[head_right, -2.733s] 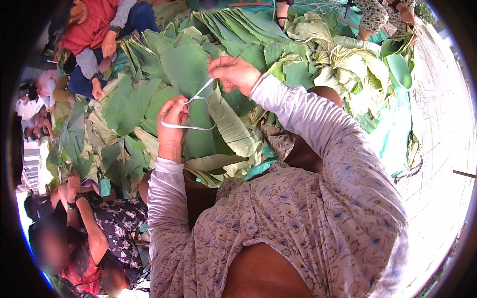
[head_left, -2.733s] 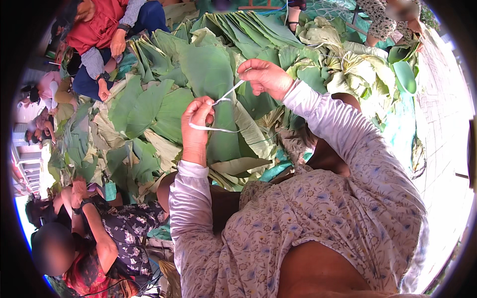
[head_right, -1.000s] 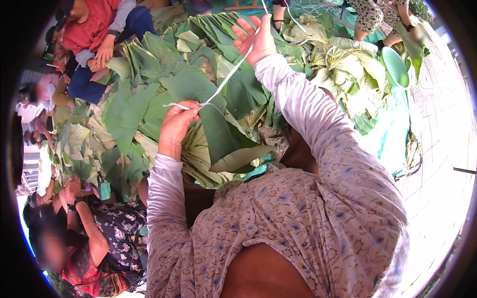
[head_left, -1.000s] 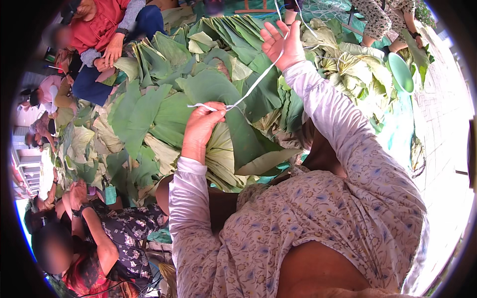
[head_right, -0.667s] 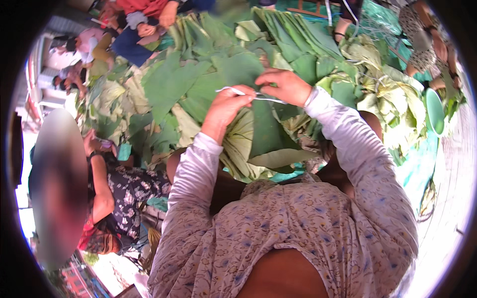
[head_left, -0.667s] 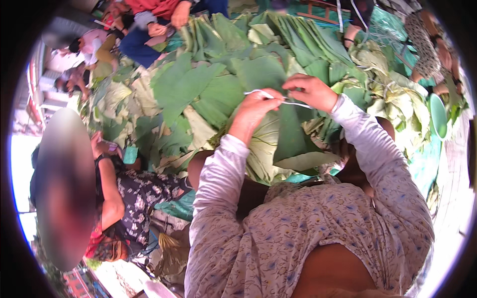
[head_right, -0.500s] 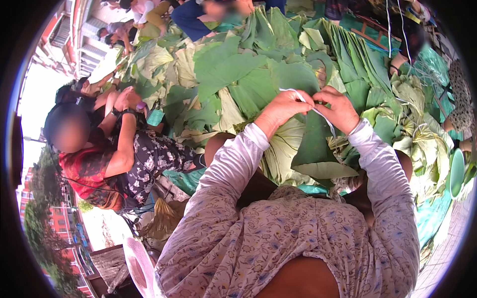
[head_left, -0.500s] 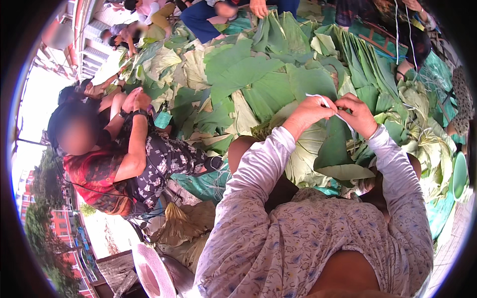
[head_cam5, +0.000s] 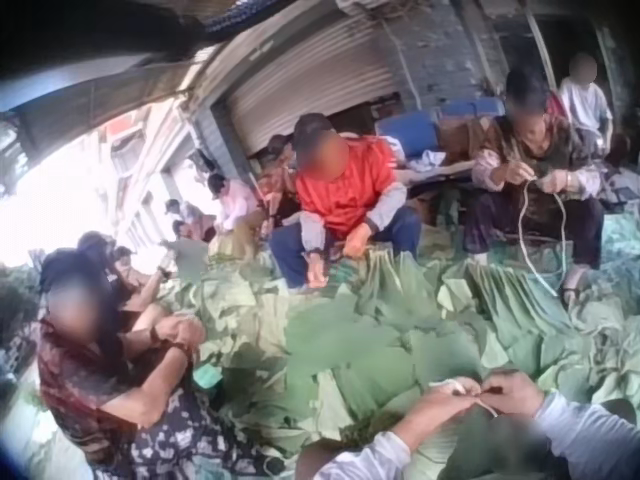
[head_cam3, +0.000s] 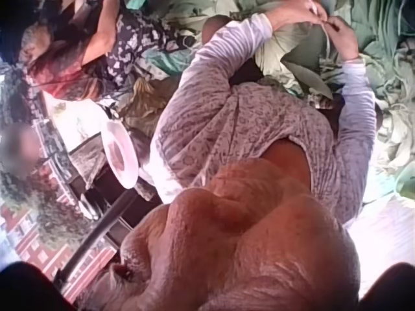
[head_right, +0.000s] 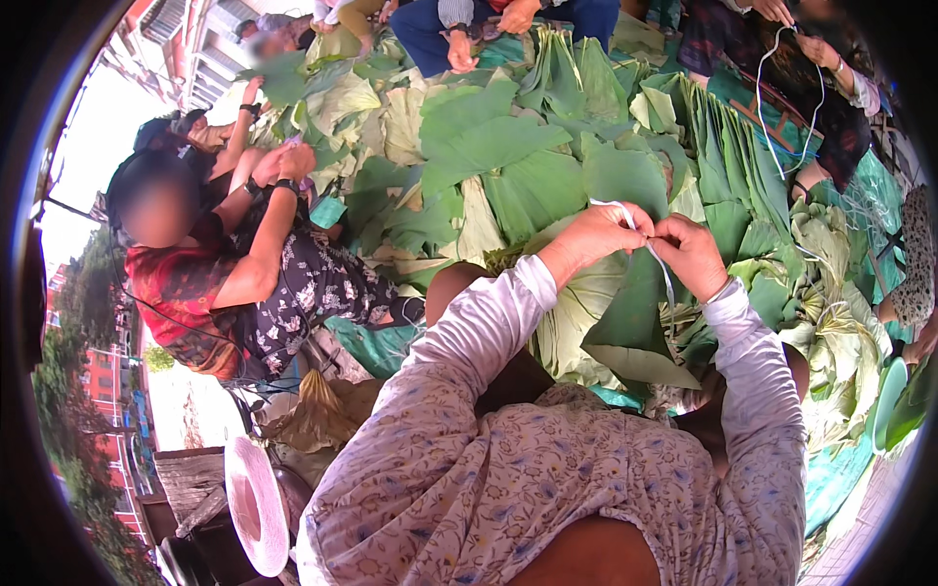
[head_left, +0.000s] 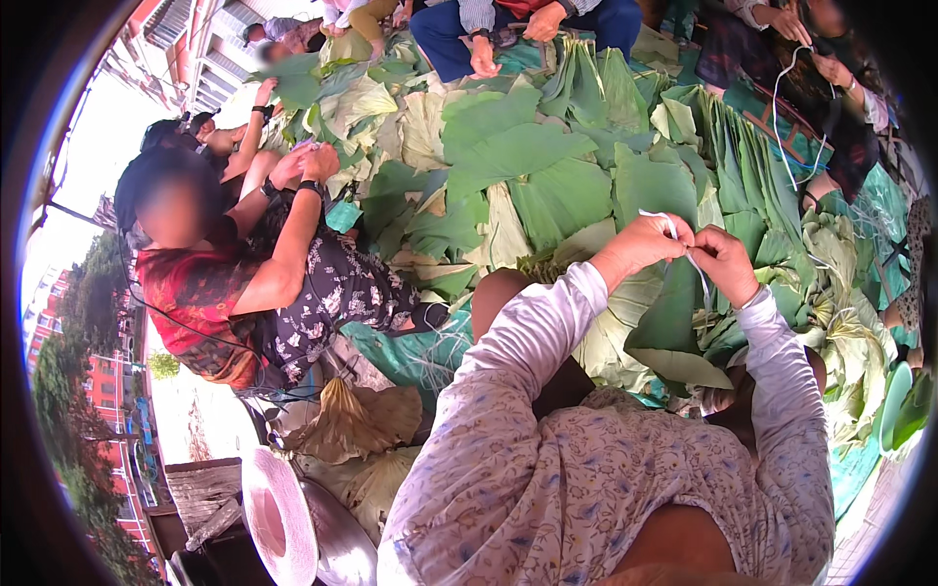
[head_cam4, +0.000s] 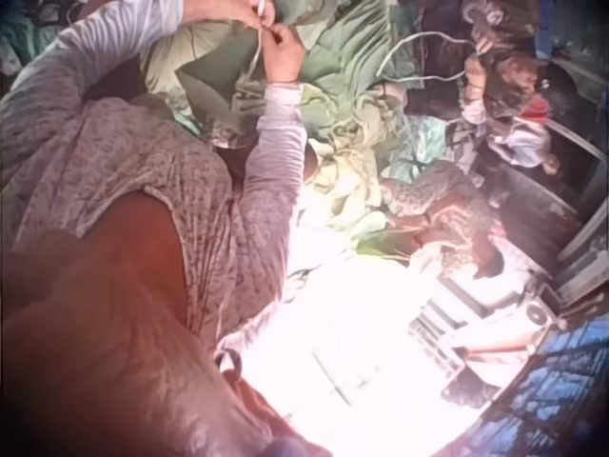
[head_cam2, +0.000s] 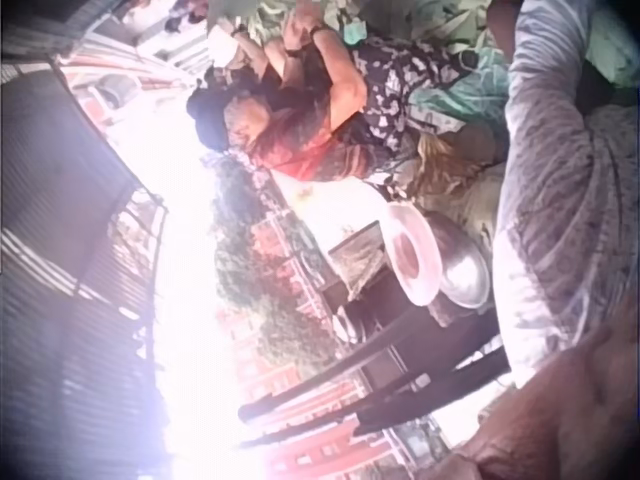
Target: The person sits on the ground and repeatedly folds large green banana leaves, then secures them with a white plastic tie. They handle the leaves one at a time, folding and tying each bundle before placing it aside.
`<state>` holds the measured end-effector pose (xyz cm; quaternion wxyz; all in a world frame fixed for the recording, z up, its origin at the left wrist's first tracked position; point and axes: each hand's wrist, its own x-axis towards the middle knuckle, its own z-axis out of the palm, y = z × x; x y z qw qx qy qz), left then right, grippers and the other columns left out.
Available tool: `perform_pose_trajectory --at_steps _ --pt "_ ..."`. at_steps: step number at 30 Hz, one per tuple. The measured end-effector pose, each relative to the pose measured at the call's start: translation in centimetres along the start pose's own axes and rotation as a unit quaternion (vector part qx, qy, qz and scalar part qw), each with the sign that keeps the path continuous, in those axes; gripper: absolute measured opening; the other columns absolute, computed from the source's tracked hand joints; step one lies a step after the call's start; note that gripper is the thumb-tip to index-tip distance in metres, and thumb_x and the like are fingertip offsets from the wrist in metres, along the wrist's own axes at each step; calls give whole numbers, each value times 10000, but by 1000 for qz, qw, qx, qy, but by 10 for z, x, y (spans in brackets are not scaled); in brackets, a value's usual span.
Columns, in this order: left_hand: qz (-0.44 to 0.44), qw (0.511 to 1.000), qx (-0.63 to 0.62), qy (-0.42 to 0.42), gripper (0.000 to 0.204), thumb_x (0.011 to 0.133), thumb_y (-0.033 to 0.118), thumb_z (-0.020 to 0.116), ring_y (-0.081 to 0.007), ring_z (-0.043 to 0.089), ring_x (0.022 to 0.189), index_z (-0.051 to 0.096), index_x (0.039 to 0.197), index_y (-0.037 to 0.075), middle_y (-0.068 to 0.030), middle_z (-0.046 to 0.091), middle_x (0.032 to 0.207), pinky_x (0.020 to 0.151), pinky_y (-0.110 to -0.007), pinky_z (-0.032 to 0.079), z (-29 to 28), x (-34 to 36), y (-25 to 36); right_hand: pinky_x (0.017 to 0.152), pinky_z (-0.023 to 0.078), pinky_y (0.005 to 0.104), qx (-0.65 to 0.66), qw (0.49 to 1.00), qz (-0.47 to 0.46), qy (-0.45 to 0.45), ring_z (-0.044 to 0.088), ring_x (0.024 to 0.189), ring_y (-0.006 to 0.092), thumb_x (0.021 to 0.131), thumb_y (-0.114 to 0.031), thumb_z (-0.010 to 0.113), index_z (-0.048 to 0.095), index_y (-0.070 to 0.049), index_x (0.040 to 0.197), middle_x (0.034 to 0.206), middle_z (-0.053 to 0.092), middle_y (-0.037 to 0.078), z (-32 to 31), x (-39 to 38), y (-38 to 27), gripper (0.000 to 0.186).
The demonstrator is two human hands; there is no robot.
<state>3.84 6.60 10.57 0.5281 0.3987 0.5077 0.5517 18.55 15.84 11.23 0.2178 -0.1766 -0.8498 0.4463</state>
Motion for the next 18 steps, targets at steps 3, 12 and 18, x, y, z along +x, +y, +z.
perform_pose_trajectory --at_steps 3,12,18 --pt "-15 1000 18 -19 68 666 9 548 -99 489 586 571 726 30 -18 545 679 532 -213 408 -2 -1 0 523 371 228 16 1000 -17 -4 459 576 111 683 -5 577 529 0 725 667 480 41 4 -1 5 64" --pt "55 989 133 29 75 671 18 536 -110 502 583 555 744 15 -34 541 696 522 -241 420 6 -3 6 526 371 215 32 999 -29 -15 450 581 87 692 3 562 514 -12 742 669 479 25 1 1 6 70" --pt "260 897 323 154 69 686 7 519 -241 532 592 501 751 20 -114 523 697 545 -305 437 18 -2 -1 540 375 195 70 997 1 31 448 593 58 724 -19 564 527 -14 777 680 518 4 7 -3 10 64"
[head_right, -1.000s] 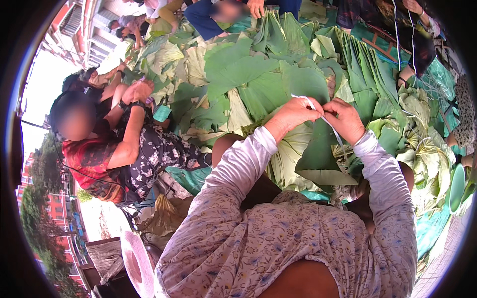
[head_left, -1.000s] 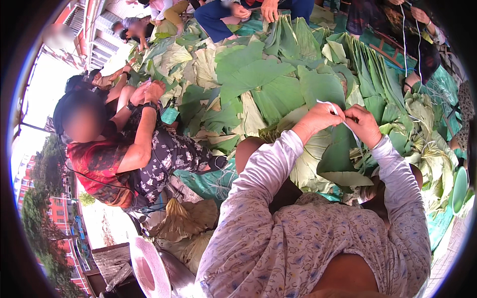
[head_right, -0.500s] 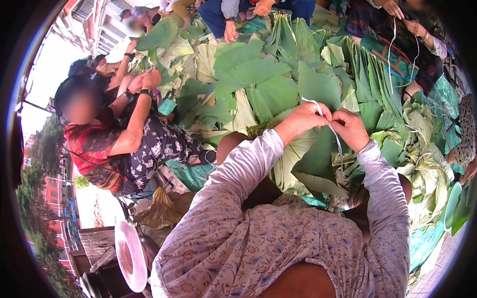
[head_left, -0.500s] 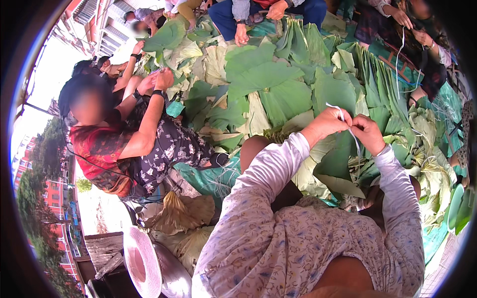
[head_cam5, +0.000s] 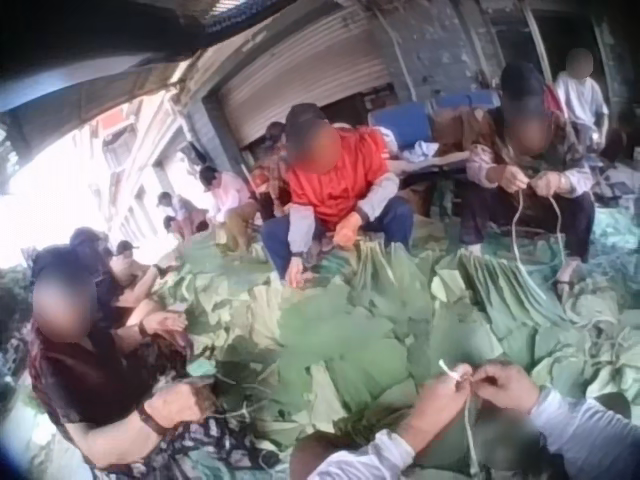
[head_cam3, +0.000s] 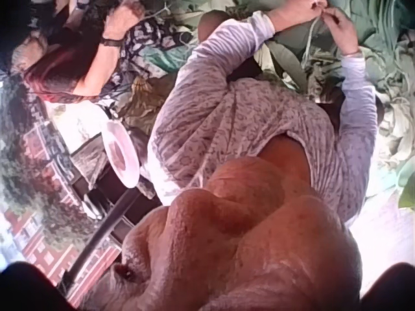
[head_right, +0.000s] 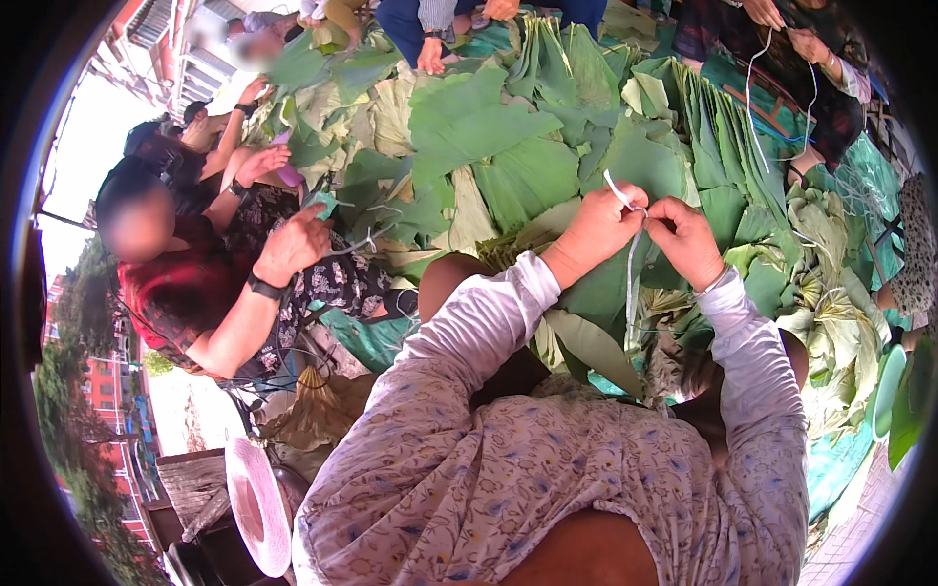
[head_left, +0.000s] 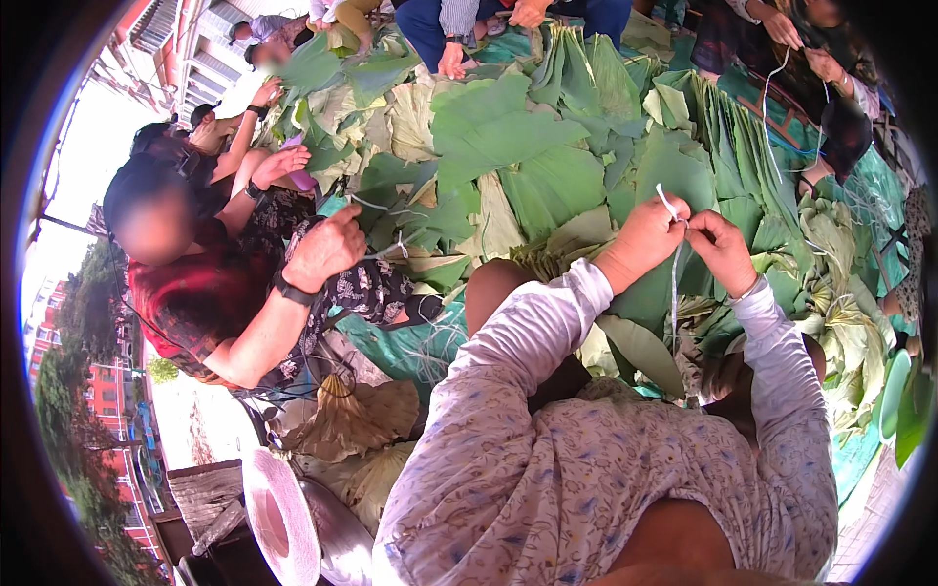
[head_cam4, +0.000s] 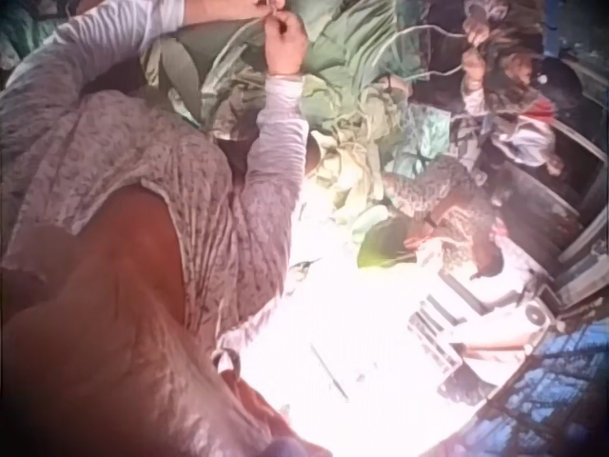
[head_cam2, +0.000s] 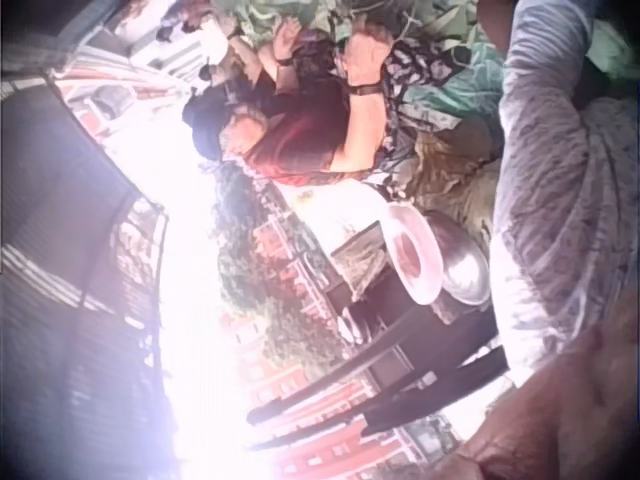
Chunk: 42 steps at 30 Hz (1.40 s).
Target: The person sits on the ground and repeatedly folds large green banana leaves, then secures them with a white plastic tie. They handle the leaves one at a time, folding and tying each bundle before placing it aside.
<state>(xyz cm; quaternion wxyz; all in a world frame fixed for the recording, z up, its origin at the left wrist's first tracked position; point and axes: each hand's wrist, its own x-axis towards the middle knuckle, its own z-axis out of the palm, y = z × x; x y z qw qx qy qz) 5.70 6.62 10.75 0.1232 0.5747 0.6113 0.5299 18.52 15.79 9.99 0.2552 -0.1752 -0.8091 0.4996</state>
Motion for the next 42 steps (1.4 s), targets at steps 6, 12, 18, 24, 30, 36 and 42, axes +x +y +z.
perform_pose_trajectory --at_steps 6,12,18,24,30,36,42 --pt "37 998 35 45 70 704 23 535 -250 531 595 486 752 34 -106 508 701 546 -311 436 0 -2 2 507 356 179 193 977 86 -6 435 563 57 819 -87 506 464 -37 915 677 497 -6 4 -3 0 116" --pt "16 999 -26 28 94 710 44 591 -132 519 586 506 742 23 -63 526 654 528 -252 420 4 0 -3 575 407 179 226 957 182 -23 486 643 53 817 -162 530 529 -50 930 772 540 -22 -10 -6 -11 159" --pt "-168 954 -246 -29 38 749 34 589 -76 503 602 556 764 20 -9 554 711 530 -200 419 -8 5 2 591 415 191 289 940 173 -52 482 639 52 832 -144 506 519 -51 906 762 527 -21 -11 -1 -6 119" --pt "-60 986 -151 -29 58 743 43 594 -65 455 598 549 722 12 5 508 717 551 -199 377 -4 4 -13 587 407 198 195 961 189 58 463 633 64 825 -148 492 515 -47 870 731 492 -23 -25 -1 2 113" --pt "-327 905 -272 3 139 744 150 628 -59 447 642 542 789 51 18 507 728 576 -205 382 0 -9 -18 659 435 262 282 917 268 85 484 758 89 822 -183 499 506 -87 873 819 500 -19 -30 -4 3 108" --pt "-474 732 -478 -108 659 717 491 577 -169 535 847 426 1133 3 -98 548 996 743 -287 452 13 -22 -39 740 438 336 521 842 108 85 481 927 160 830 -113 462 492 -102 851 935 513 25 -47 -9 2 38" --pt "-506 705 -487 -97 392 799 351 534 -169 560 831 503 1049 51 -65 573 940 696 -303 475 10 -22 -5 729 434 369 564 814 107 89 480 920 171 834 -176 481 495 -104 845 938 515 31 -53 -11 16 75"
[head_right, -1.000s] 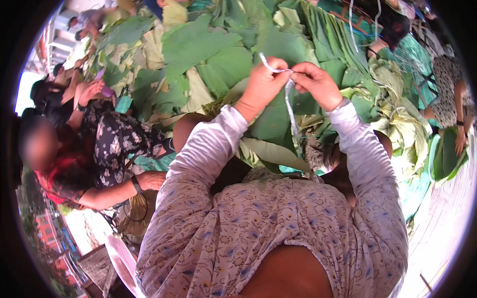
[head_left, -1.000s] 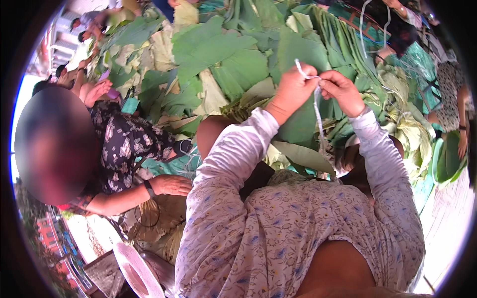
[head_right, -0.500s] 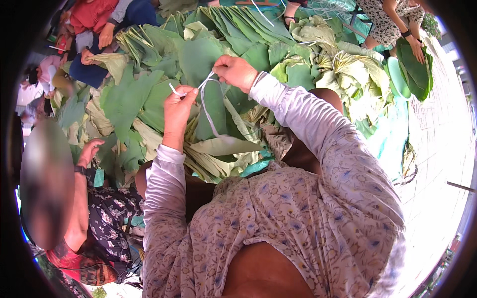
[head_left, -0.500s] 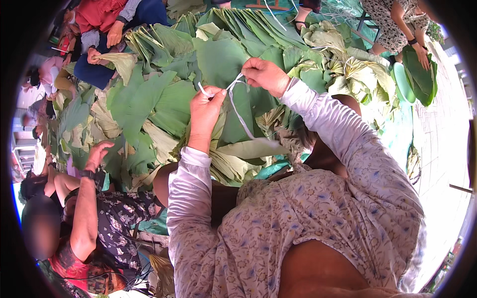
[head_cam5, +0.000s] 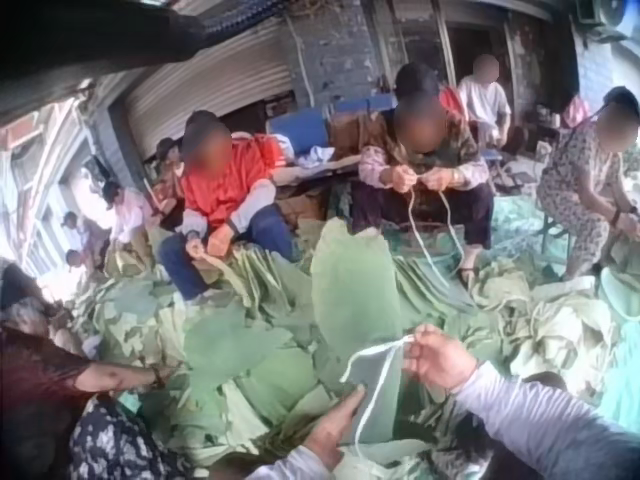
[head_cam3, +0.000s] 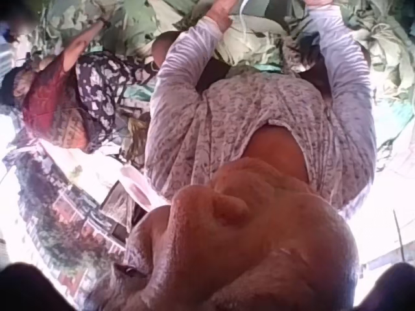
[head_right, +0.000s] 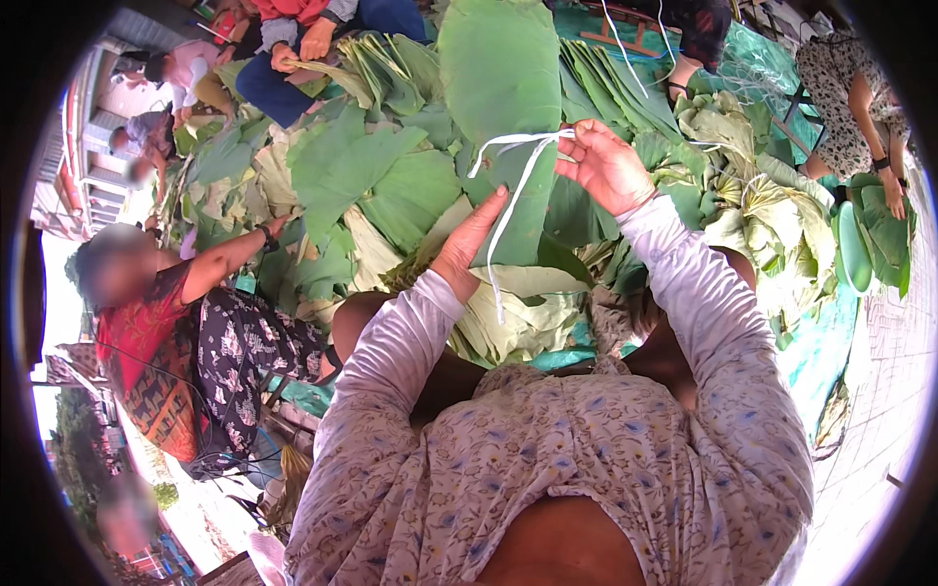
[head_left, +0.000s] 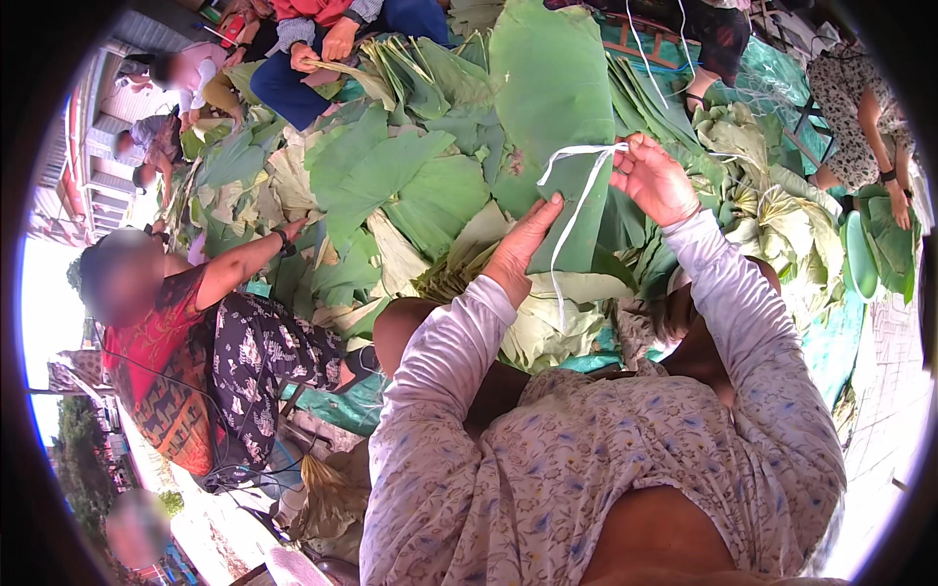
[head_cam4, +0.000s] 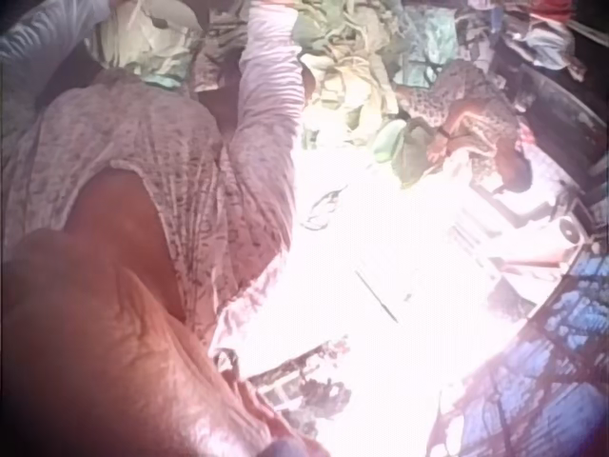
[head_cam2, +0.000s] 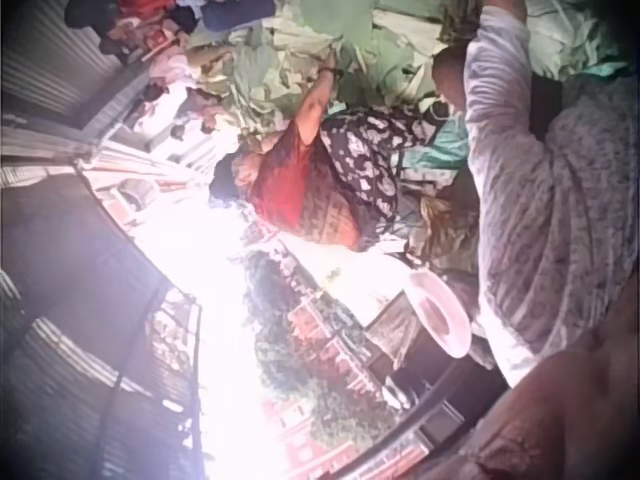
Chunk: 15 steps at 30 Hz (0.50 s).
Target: The person sits on the ground and repeatedly folds large green banana leaves, then secures them with a white plastic tie. They handle the leaves one at a time, folding and tying each bundle before placing it aside.
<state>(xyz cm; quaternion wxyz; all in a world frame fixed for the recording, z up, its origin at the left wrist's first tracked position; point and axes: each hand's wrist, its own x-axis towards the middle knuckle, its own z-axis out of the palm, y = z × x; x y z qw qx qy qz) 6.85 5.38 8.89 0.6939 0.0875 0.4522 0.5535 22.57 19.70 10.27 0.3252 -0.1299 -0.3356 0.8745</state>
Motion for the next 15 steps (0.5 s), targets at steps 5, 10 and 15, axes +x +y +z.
perform_pose_trajectory --at_steps 5,10,15 --pt "111 991 -48 64 462 726 209 638 -230 537 881 406 1110 97 -92 519 1014 723 -360 459 -12 26 -7 761 382 439 -155 961 161 162 429 969 261 702 -434 626 325 -157 1176 1150 374 62 7 -24 12 626" --pt "-2 1000 -17 -10 403 746 170 606 -249 550 843 436 1096 66 -105 531 1009 705 -384 469 -19 27 -16 656 453 374 -185 960 196 78 514 818 222 690 -124 632 304 -79 1193 1010 466 97 -36 -33 65 602" --pt "-64 996 -1 58 357 757 164 581 -248 561 844 483 1068 19 -126 555 986 736 -373 467 -11 22 -15 585 471 349 -168 941 239 170 549 705 209 708 -124 602 159 -107 1285 961 483 117 -8 -47 34 728"
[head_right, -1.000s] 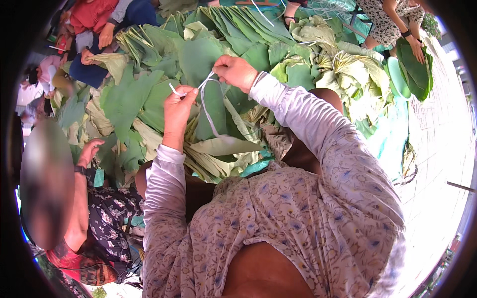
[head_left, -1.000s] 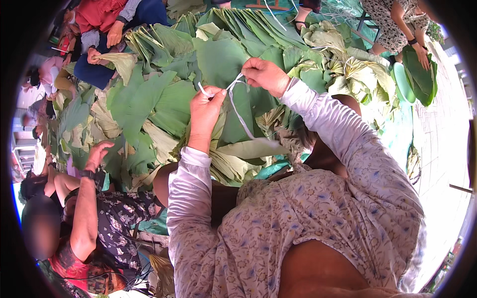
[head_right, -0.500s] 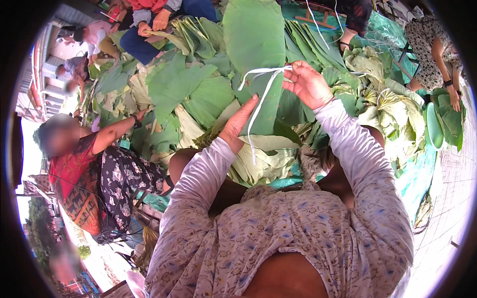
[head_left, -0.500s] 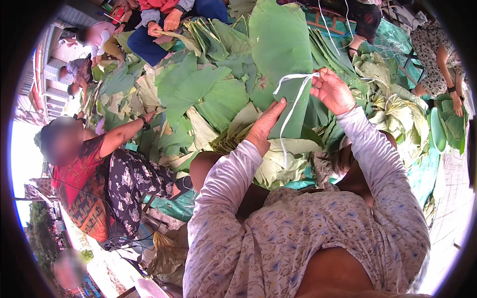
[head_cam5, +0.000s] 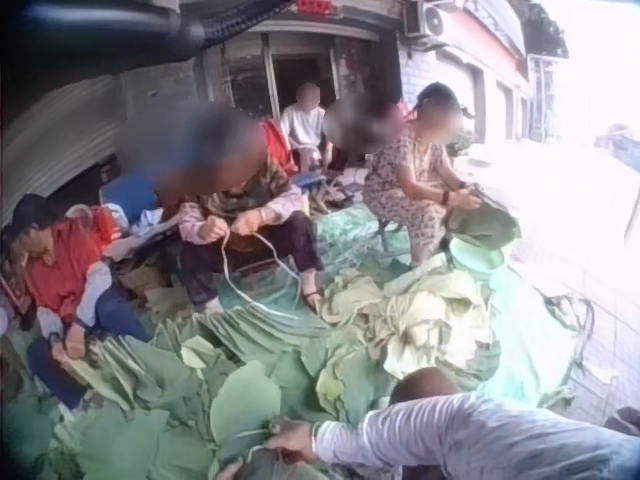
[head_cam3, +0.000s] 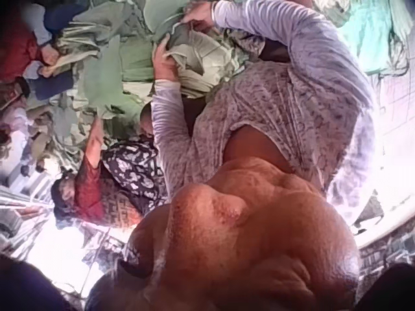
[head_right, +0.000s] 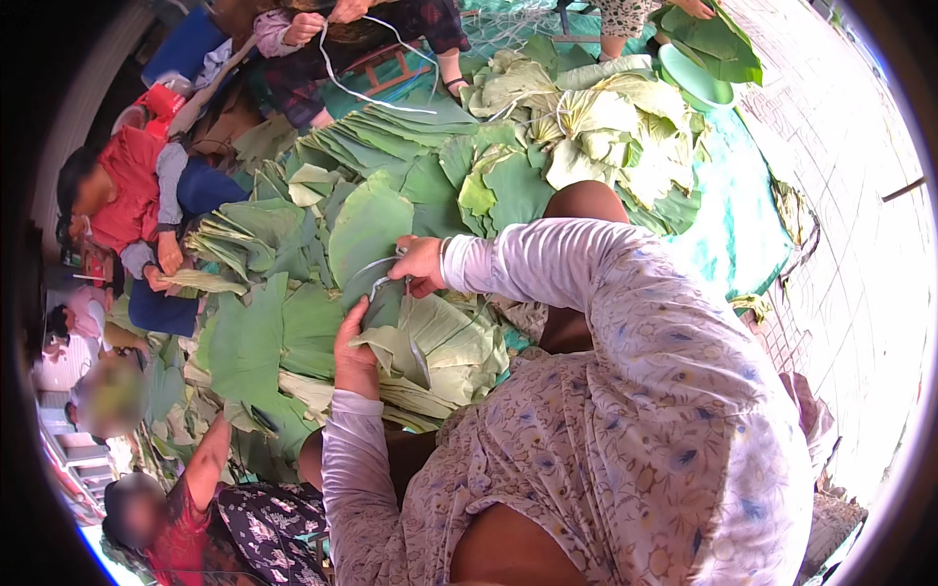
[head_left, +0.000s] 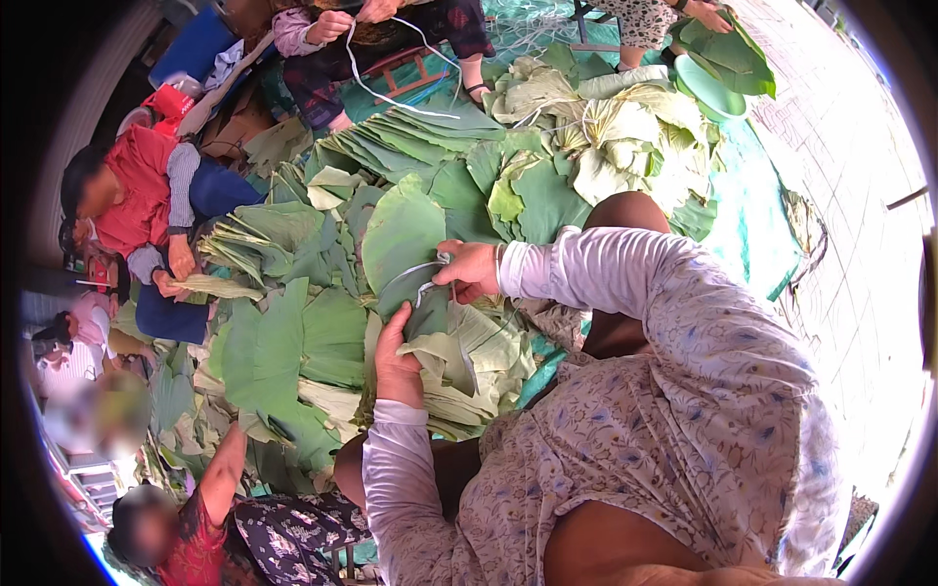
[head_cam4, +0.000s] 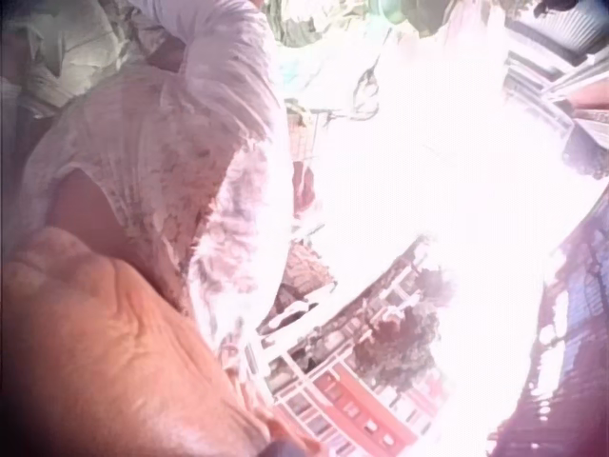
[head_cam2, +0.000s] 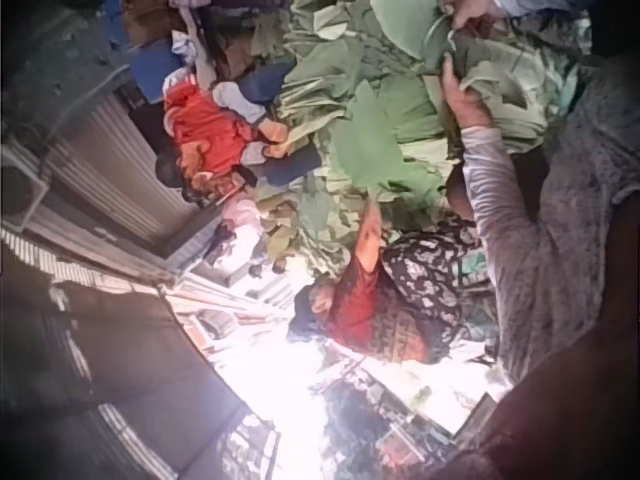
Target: The person sits on the ground and repeatedly folds large green banana leaves, then secures them with a white plastic tie. They handle the leaves one at a time, folding and tying each bundle before placing it aside.
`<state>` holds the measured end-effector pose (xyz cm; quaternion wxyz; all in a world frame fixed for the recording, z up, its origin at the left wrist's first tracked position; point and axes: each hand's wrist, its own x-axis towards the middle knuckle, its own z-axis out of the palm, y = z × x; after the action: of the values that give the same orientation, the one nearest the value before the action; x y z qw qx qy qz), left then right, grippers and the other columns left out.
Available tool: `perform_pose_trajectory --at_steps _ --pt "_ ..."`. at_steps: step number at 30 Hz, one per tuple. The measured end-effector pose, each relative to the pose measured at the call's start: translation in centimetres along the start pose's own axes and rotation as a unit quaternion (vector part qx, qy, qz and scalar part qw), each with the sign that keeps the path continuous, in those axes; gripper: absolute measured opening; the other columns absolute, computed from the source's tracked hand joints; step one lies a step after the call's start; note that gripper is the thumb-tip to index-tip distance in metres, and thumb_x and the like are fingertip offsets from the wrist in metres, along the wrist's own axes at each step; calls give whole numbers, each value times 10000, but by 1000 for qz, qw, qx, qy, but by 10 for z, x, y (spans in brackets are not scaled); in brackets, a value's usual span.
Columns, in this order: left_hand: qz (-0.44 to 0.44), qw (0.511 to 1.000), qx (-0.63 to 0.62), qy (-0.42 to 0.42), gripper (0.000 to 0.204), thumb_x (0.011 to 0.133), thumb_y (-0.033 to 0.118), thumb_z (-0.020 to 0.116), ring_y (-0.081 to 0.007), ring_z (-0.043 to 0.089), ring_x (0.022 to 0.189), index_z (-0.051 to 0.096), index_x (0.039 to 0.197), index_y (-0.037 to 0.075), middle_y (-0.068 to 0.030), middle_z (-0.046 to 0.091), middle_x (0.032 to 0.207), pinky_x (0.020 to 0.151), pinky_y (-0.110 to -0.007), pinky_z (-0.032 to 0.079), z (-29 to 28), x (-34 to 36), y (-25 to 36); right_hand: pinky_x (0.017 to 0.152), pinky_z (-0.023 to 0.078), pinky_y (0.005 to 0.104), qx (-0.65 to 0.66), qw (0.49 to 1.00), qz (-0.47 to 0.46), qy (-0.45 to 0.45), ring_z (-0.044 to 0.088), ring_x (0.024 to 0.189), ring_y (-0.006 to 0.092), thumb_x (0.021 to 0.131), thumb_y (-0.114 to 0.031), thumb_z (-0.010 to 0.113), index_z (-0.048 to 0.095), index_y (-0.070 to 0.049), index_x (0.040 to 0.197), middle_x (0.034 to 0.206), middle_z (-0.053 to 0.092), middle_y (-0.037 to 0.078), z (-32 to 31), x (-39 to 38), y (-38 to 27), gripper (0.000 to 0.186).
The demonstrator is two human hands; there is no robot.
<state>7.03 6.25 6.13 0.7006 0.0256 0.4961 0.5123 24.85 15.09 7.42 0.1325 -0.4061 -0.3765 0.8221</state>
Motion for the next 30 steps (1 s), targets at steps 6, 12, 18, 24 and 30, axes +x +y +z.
perform_pose_trajectory --at_steps 6,12,18,24,30 --pt "-5 998 9 -60 317 770 196 549 -242 580 782 509 1023 9 -121 578 925 696 -353 482 5 -15 -3 468 469 287 -179 982 -62 28 567 592 167 752 -205 553 105 -140 1312 947 504 119 -1 -23 -2 720" --pt "-90 992 -11 -85 270 779 209 544 -248 597 730 520 979 30 -134 587 903 587 -365 509 -37 22 1 447 454 294 -437 892 -109 -45 556 549 172 767 -294 528 308 -68 1222 768 540 95 -14 -11 -10 554" --pt "-66 990 43 -119 289 800 248 512 -217 598 720 518 990 30 -108 591 895 579 -336 506 -24 8 4 447 450 297 -418 901 -108 -30 560 567 176 758 -340 538 278 -52 1235 801 540 102 -16 -17 -10 614" --pt "97 992 61 -46 348 804 294 507 -204 573 764 510 1007 11 -105 577 916 646 -322 477 17 -19 -13 476 470 327 -46 999 -18 -21 571 631 211 745 -377 555 70 -118 1316 934 510 156 -6 -43 -11 793" --pt "96 991 69 -68 429 809 353 504 -213 537 876 439 1085 31 -100 550 1002 698 -342 429 25 -16 -13 438 445 269 59 992 -95 56 494 499 153 719 -27 560 156 -187 1308 778 496 82 -12 -27 -11 732"
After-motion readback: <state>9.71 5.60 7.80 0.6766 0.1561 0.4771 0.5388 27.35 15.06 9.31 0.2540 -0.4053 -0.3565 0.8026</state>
